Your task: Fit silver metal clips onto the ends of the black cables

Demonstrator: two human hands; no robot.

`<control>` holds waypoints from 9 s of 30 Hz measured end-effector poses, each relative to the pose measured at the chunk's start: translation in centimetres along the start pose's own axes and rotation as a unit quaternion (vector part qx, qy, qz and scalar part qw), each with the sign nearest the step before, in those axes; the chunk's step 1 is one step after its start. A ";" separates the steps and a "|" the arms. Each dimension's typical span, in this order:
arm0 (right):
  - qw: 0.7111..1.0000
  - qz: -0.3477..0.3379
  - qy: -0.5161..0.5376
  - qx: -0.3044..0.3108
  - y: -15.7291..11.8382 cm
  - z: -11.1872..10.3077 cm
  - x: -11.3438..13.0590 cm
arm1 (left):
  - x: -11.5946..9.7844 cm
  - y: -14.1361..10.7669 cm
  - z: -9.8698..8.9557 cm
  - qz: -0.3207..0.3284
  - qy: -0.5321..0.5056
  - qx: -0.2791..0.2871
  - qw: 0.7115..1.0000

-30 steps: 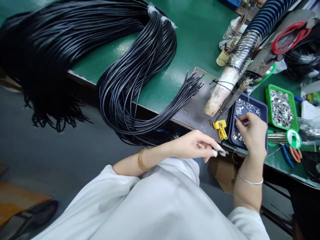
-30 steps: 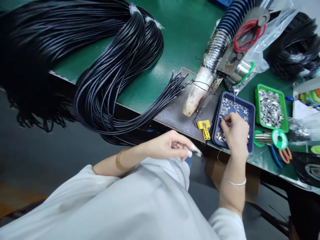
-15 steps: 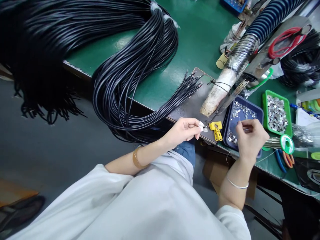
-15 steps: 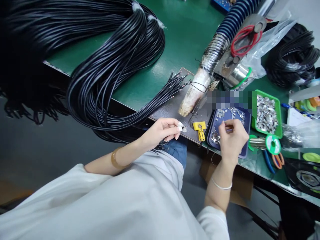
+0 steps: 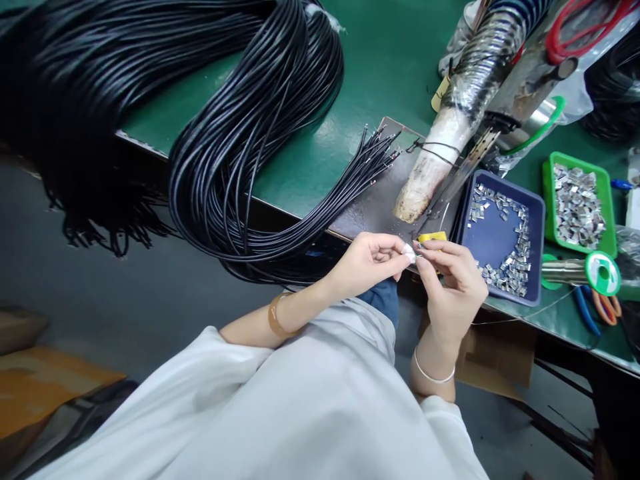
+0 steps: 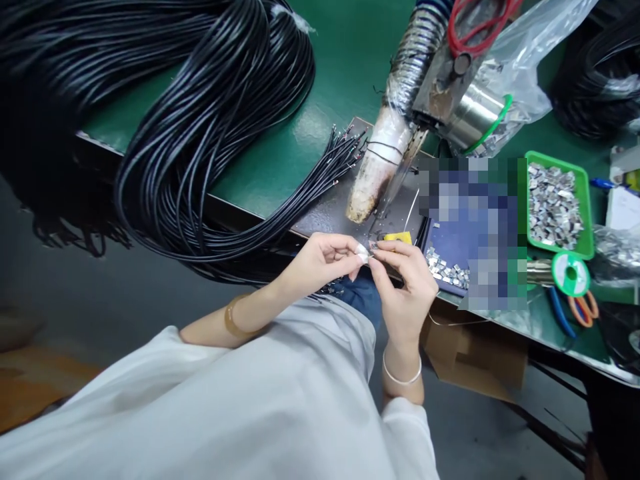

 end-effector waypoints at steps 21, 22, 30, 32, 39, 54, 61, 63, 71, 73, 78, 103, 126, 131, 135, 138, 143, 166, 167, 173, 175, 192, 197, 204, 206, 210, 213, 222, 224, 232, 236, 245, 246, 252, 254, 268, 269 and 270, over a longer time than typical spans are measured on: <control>0.991 0.028 0.106 0.071 0.0 0.4 -0.5 | -0.5 -0.7 0.7 -0.025 0.029 0.095 0.995; 0.990 0.029 0.113 0.084 0.0 0.5 -0.6 | -0.4 -0.7 0.7 -0.031 0.033 0.096 0.994; 0.988 0.007 0.123 0.095 0.1 0.5 -0.6 | -0.5 -0.9 0.9 -0.034 0.007 0.107 0.994; 0.989 -0.005 0.116 0.094 0.2 0.4 -0.2 | -0.5 -0.9 1.0 -0.033 0.007 0.112 0.993; 0.993 -0.075 0.015 0.087 0.0 -0.5 1.7 | -0.4 -0.9 0.9 -0.050 0.037 0.109 0.992; 0.997 0.025 0.070 -0.016 -0.4 -0.5 -0.2 | -2.2 -1.0 -0.5 0.088 0.065 -0.014 0.994; 0.997 0.038 0.063 0.009 -0.8 0.5 -0.3 | -3.2 -1.7 -0.7 0.165 0.213 -0.043 0.962; 0.995 0.049 0.082 0.009 -0.8 0.6 -0.6 | -3.9 -1.9 -0.6 0.197 0.244 -0.047 0.948; 0.992 0.055 0.114 0.014 -0.7 1.0 -0.8 | -5.0 -3.0 0.4 0.312 0.339 -0.040 0.887; 0.997 0.022 0.072 -0.008 -0.9 0.7 0.0 | -4.2 -2.8 0.2 0.272 0.306 -0.037 0.911; 0.986 -0.103 -0.090 -0.093 -1.6 -0.2 2.8 | -0.5 -1.5 0.0 0.054 0.082 -0.003 0.995; 0.990 -0.112 -0.010 -0.086 -1.4 -1.5 2.5 | -0.8 -0.1 -0.9 0.005 -0.009 -0.035 0.999; 0.966 -0.205 -0.141 -0.071 -1.3 -0.1 3.0 | -1.8 0.5 -1.4 0.064 0.033 -0.063 0.995; 0.954 -0.243 -0.155 -0.079 -1.4 0.3 3.2 | -1.3 1.1 -1.8 0.059 0.034 -0.095 0.993; 0.959 -0.219 -0.153 -0.094 -1.0 0.3 2.9 | -1.1 1.5 -2.1 0.060 0.023 -0.118 0.991; 0.965 -0.198 -0.149 -0.092 -0.7 0.4 2.8 | -1.2 1.6 -2.0 0.064 0.007 -0.119 0.991; 0.967 -0.185 -0.149 -0.093 -0.5 0.2 3.1 | -1.5 1.3 -1.8 0.054 0.018 -0.126 0.990; 0.970 -0.184 -0.142 -0.065 -0.6 0.1 3.4 | -2.4 0.7 -1.9 0.077 0.097 -0.101 0.987; 0.970 -0.185 -0.144 -0.065 -0.6 0.1 3.4 | -2.4 0.7 -2.0 0.078 0.103 -0.105 0.986; 0.966 -0.186 -0.159 -0.079 -0.6 0.1 3.3 | -1.7 1.2 -2.0 0.062 0.071 -0.115 0.989; 0.966 -0.185 -0.159 -0.082 -0.5 0.2 3.2 | -1.4 1.3 -1.9 0.059 0.066 -0.117 0.989; 0.967 -0.182 -0.149 -0.095 -0.2 0.0 3.7 | -2.5 0.9 -1.8 0.082 0.084 -0.127 0.985; 0.968 -0.191 -0.152 -0.065 -0.7 0.4 3.2 | -1.9 1.1 -2.1 0.061 0.092 -0.120 0.987; 0.967 -0.189 -0.155 -0.070 -0.6 0.2 3.2 | -1.8 1.0 -2.0 0.060 0.089 -0.121 0.987; 0.967 -0.186 -0.154 -0.080 -0.5 0.1 3.3 | -2.0 1.0 -1.8 0.064 0.093 -0.120 0.986; 0.963 -0.195 -0.153 -0.103 -0.7 0.0 3.5 | -2.3 0.9 -1.7 0.074 0.097 -0.117 0.986; 0.960 -0.210 -0.158 -0.092 -1.0 0.3 3.5 | -1.9 0.9 -1.8 0.069 0.092 -0.109 0.987; 0.976 -0.163 -0.141 -0.035 -0.1 0.2 2.8 | -1.7 0.1 -1.0 0.064 0.130 -0.069 0.987; 0.985 -0.128 -0.112 -0.022 0.2 0.1 2.3 | -1.8 -0.5 -1.0 0.084 0.161 -0.075 0.981; 0.999 -0.033 0.024 0.017 0.2 0.4 0.1 | -2.2 -1.7 -0.8 0.110 0.183 -0.016 0.977; 0.993 -0.112 -0.044 -0.010 0.3 -0.3 2.0 | -1.1 -1.2 -0.7 0.013 0.085 0.028 0.996; 0.970 -0.169 -0.165 0.057 0.0 0.0 4.0 | -1.5 -1.1 -0.7 0.021 0.085 0.024 0.996; 0.969 -0.170 -0.166 0.066 -0.1 0.1 3.9 | -1.5 -1.1 -0.8 0.026 0.092 0.022 0.995; 0.976 -0.155 -0.143 0.056 0.1 0.1 3.4 | -1.6 -1.0 -0.9 0.026 0.094 0.023 0.995; 0.979 -0.145 -0.139 0.029 0.3 -0.3 3.4 | -1.6 -1.0 -0.8 0.023 0.090 0.026 0.995; 0.972 -0.174 -0.153 0.033 -0.1 0.2 3.2 | -1.5 -0.8 -1.3 0.055 0.097 -0.014 0.994; 0.971 -0.178 -0.153 0.034 -0.1 0.2 3.3 | -1.5 -0.7 -1.3 0.061 0.089 -0.017 0.994; 0.970 -0.184 -0.153 0.034 -0.2 0.3 3.3 | -1.6 -0.6 -1.3 0.066 0.080 -0.020 0.994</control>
Point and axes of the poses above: each hand's wrist, its own y-axis towards the middle knuckle, its own z-axis out of the palm, x = y × z, the point moved 9 cm from there along y, towards the middle knuckle, and after that the axes turned 6 degrees about -y, right-handed, at the moved point
